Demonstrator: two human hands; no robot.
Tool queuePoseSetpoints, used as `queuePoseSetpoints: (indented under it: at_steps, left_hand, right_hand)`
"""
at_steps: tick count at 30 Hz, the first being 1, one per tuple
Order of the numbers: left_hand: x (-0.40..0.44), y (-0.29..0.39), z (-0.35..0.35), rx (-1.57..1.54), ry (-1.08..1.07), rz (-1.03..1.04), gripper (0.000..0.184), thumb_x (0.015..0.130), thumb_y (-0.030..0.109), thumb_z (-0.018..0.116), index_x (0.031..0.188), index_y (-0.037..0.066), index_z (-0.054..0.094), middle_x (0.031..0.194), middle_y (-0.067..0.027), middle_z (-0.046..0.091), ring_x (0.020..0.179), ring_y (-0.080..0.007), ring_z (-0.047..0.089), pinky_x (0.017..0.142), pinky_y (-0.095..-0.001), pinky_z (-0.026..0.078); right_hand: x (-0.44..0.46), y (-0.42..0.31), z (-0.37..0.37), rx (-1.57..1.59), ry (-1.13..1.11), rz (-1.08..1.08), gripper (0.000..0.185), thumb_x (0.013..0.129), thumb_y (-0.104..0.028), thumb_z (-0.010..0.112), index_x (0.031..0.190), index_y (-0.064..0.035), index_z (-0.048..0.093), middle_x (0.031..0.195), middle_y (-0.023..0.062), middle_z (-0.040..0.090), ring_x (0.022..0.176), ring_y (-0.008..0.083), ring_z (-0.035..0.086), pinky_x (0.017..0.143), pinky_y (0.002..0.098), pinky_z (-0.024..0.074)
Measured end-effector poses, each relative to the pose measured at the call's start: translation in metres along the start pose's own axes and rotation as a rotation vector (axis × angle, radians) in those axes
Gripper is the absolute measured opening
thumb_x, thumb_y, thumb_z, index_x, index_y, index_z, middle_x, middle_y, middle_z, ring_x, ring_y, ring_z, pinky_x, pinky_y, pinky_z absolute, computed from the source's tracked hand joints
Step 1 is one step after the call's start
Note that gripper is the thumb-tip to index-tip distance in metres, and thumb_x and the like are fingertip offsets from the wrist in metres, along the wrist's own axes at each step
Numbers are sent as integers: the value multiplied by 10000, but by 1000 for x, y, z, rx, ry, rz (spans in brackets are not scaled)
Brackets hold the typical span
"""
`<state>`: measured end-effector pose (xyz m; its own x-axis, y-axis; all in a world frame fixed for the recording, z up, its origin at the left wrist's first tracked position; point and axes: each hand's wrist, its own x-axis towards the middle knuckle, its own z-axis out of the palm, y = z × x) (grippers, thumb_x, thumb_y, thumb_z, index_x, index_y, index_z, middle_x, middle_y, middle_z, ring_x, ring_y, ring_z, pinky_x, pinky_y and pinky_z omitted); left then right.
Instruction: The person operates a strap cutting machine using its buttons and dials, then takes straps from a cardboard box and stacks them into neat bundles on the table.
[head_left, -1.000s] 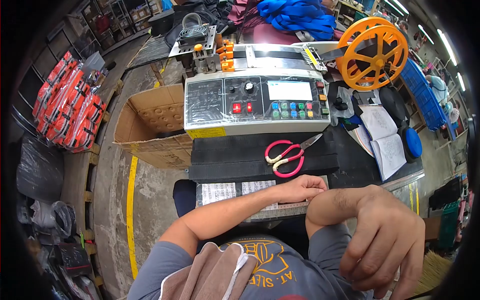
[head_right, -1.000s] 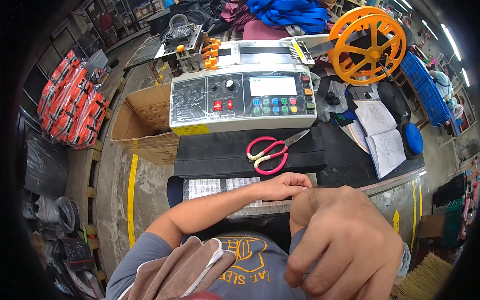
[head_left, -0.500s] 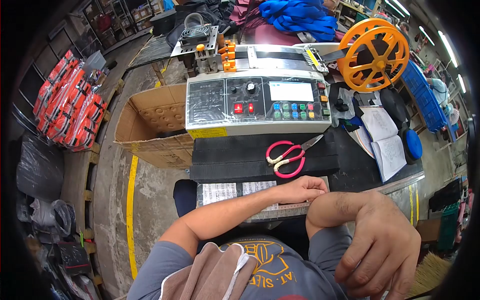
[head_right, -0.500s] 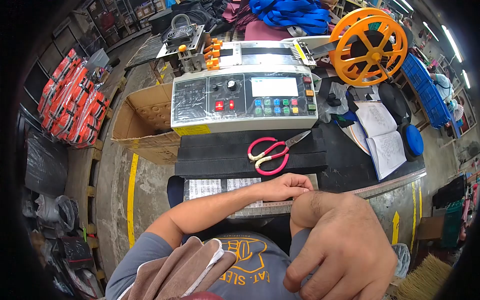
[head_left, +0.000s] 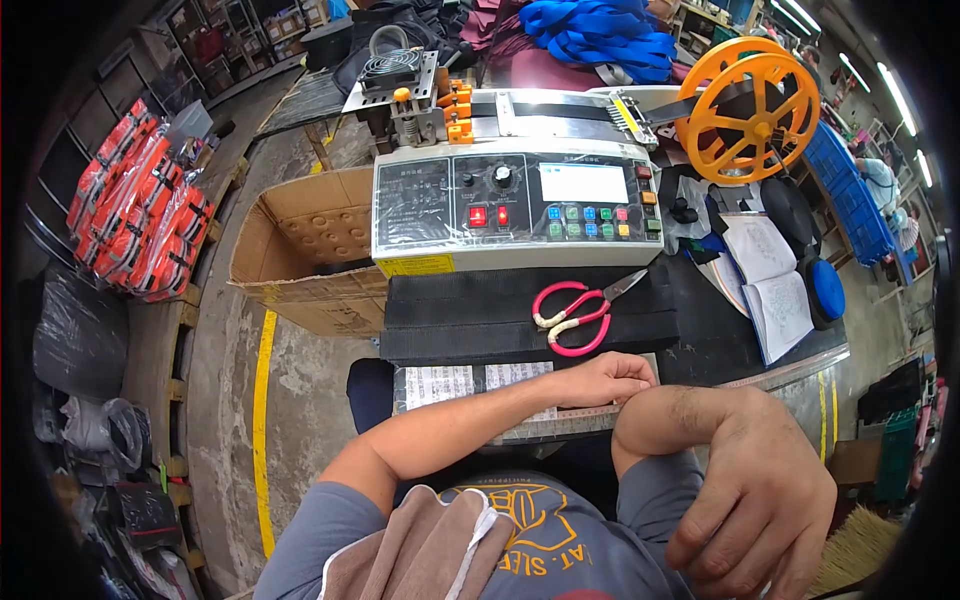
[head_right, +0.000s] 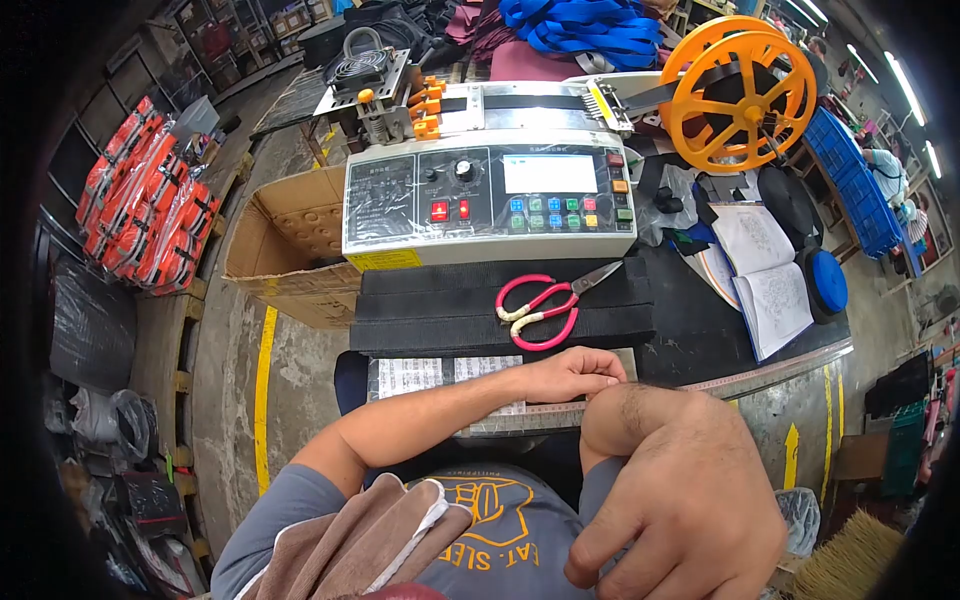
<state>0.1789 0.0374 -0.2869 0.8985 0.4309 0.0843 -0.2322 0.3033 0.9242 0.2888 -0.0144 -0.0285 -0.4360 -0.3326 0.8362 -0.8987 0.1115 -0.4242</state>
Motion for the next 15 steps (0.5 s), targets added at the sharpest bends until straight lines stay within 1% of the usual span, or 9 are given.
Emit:
queuePoseSetpoints:
  at_steps: [2,3,4,7,15]
  left_hand:
    - [0,0,0,-9,-3,4,200,1107,207,592,1197,41,657,1032,34,679,916,-42,603,808,-258,516]
    - [0,-1,0,-13,-5,6,200,1106,207,592,1196,41,658,1033,33,679,918,-43,603,810,-259,516]
    - [0,-1,0,-15,-4,6,200,1106,207,593,1196,41,658,1033,32,679,919,-43,603,811,-259,515]
    - [0,-2,0,-22,-5,4,200,1105,207,595,1196,41,660,1035,31,679,923,-45,602,815,-260,514]
    - [0,-1,0,-7,-7,-6,202,1106,209,593,1197,43,661,1035,29,677,920,-48,598,814,-266,513]
  right_hand:
    - [7,2,-3,-35,-10,8,122,921,-46,557,802,-62,534,672,111,539,622,272,566,690,484,517]
    - [21,6,-12,-57,-8,27,92,964,-72,558,885,-64,606,689,74,576,607,218,578,678,412,519]
    - [28,7,-17,-79,-7,46,128,1007,-97,559,968,-67,677,706,36,614,592,164,589,666,339,520]
    - [27,6,-14,-76,-10,52,171,1016,-109,515,952,-56,665,721,46,599,606,180,581,689,361,515]
    - [28,6,-12,-98,-22,50,196,1018,-99,495,927,-64,665,727,48,589,609,182,574,689,367,514]
